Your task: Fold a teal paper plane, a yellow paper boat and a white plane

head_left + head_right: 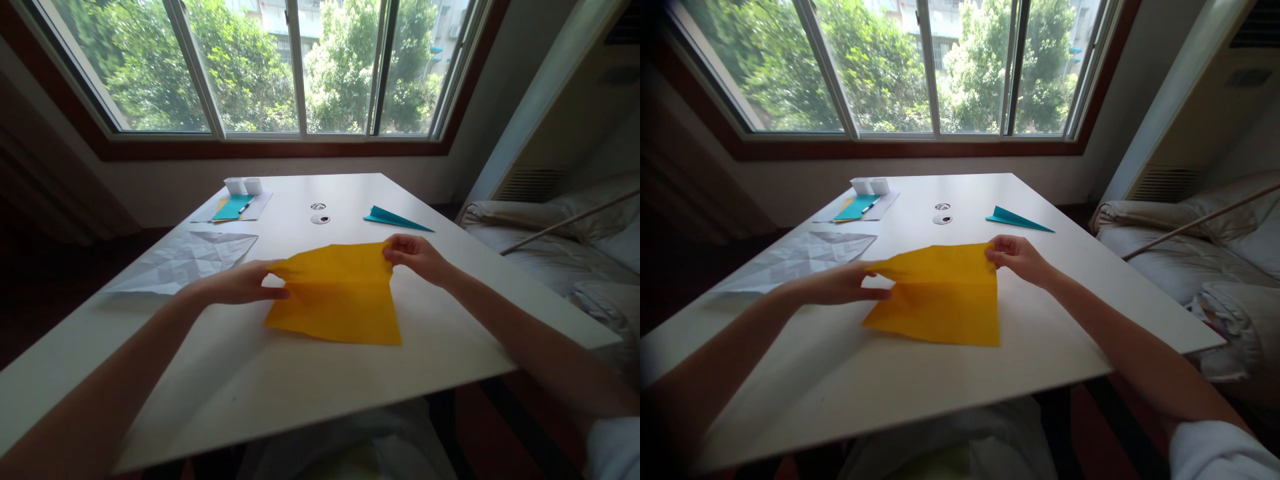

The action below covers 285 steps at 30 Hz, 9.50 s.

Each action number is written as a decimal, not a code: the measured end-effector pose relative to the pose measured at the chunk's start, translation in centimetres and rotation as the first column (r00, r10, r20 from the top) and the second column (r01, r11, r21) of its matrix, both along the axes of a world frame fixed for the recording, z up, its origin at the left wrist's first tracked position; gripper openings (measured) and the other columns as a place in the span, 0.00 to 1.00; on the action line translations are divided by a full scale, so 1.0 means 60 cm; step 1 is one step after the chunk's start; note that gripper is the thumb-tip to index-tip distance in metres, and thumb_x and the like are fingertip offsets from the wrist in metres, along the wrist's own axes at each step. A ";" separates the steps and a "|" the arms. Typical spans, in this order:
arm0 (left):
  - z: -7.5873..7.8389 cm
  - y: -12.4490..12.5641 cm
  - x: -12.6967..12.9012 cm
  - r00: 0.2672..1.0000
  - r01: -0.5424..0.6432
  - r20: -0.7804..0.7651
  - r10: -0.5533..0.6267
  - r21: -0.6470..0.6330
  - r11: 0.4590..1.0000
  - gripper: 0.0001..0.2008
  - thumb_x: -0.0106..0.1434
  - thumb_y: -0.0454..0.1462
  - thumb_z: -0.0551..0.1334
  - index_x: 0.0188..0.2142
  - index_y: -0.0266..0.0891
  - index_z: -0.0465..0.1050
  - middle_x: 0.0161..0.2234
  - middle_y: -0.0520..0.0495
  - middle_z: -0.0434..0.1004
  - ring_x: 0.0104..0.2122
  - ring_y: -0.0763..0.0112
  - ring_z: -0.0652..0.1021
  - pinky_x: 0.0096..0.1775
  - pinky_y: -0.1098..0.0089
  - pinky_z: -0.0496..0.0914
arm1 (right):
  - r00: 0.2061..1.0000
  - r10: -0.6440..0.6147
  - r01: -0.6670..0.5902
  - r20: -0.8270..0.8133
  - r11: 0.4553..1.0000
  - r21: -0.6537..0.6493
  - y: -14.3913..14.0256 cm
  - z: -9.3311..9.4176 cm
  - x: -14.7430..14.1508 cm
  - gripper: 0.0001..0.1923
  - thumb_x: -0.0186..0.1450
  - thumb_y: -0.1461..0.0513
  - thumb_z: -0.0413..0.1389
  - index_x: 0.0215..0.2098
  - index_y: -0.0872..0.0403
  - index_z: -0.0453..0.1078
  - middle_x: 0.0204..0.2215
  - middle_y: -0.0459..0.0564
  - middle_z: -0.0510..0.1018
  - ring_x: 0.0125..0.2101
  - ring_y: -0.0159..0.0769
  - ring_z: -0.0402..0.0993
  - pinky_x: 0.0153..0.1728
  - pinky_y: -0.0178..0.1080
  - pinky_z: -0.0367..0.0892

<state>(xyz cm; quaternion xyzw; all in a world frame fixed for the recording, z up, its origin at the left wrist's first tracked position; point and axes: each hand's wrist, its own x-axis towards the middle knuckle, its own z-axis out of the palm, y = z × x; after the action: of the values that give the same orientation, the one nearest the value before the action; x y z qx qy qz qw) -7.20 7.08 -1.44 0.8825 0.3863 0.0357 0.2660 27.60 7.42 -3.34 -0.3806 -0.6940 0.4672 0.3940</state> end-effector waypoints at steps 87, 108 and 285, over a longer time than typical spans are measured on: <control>-0.053 0.068 -0.042 0.962 -0.260 0.085 0.261 -0.018 0.965 0.15 0.51 0.47 0.60 0.32 0.38 0.74 0.29 0.50 0.76 0.32 0.68 0.73 0.34 0.73 0.66 | 0.748 -0.106 -0.184 0.655 0.915 0.358 0.054 -0.051 0.046 0.07 0.58 0.61 0.51 0.32 0.53 0.69 0.30 0.47 0.76 0.31 0.33 0.70 0.34 0.36 0.65; -0.049 0.049 -0.028 0.970 -0.108 -0.162 0.184 0.390 0.914 0.14 0.57 0.40 0.54 0.35 0.44 0.78 0.37 0.45 0.74 0.40 0.61 0.71 0.44 0.64 0.65 | 0.599 -0.080 -0.438 0.797 0.800 0.409 0.043 -0.038 0.042 0.13 0.59 0.66 0.49 0.36 0.51 0.74 0.37 0.50 0.77 0.36 0.37 0.70 0.39 0.40 0.64; -0.079 0.046 -0.012 0.925 -0.187 -0.243 0.293 0.379 0.906 0.38 0.56 0.59 0.50 0.58 0.36 0.58 0.54 0.36 0.62 0.53 0.53 0.64 0.52 0.60 0.58 | 0.636 -0.082 -0.138 0.767 0.966 0.217 0.039 -0.048 0.030 0.34 0.56 0.49 0.55 0.57 0.55 0.59 0.44 0.55 0.70 0.41 0.43 0.68 0.43 0.44 0.64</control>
<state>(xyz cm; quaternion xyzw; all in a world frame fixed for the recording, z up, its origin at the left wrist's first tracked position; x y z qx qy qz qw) -7.91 9.85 -6.18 0.8559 0.5157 0.0049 0.0384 29.38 9.76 -6.22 -0.4782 -0.8554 0.1730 0.0987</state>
